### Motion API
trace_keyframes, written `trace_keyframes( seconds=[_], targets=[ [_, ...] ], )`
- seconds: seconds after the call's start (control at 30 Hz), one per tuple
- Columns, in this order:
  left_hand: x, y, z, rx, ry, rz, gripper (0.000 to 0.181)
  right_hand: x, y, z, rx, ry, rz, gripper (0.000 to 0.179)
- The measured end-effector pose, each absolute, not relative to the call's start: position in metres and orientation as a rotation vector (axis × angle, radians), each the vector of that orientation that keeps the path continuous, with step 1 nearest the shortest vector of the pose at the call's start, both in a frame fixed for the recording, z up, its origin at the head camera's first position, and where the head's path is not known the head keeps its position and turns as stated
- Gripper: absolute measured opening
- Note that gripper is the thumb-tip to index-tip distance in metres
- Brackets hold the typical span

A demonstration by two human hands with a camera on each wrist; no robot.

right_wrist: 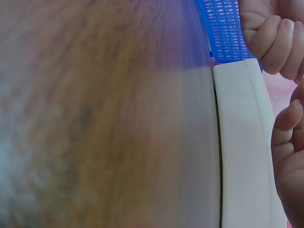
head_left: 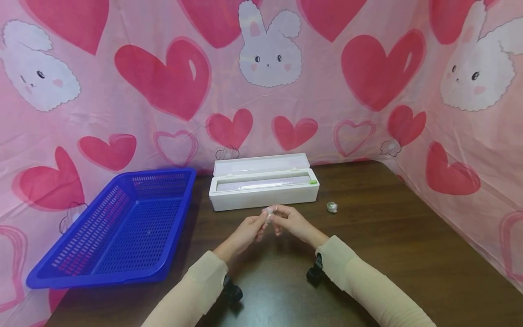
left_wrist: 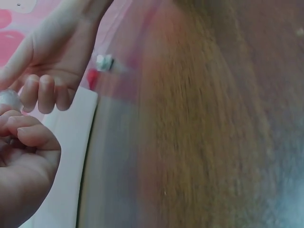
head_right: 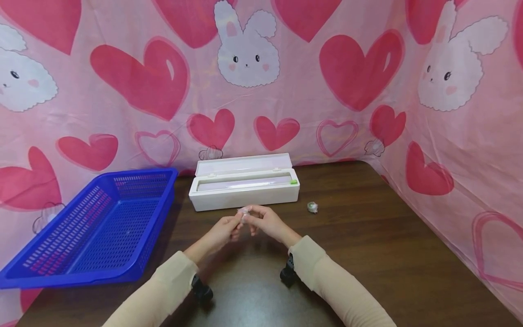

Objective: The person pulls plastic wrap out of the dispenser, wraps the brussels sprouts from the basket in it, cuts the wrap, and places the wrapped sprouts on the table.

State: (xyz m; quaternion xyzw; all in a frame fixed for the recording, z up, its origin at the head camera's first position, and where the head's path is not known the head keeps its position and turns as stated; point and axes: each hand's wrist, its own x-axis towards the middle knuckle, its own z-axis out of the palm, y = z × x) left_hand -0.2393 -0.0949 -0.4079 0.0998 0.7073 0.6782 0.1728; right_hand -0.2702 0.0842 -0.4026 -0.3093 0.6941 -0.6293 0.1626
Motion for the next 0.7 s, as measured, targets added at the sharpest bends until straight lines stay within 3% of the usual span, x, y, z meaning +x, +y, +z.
trace_keyframes(
  seconds=[0.4,0.7],
  targets=[
    [-0.242,-0.095,-0.413,0.336,2.063,1.884,0.051,-0.268,0.082,-0.399,-0.913,2.018,-1.791,0.027],
    [-0.240,-0.097,-0.404,0.473,2.196,1.873,0.028,-0.262,0.081,-0.390,-0.970,2.024,-1.811,0.030]
  ],
)
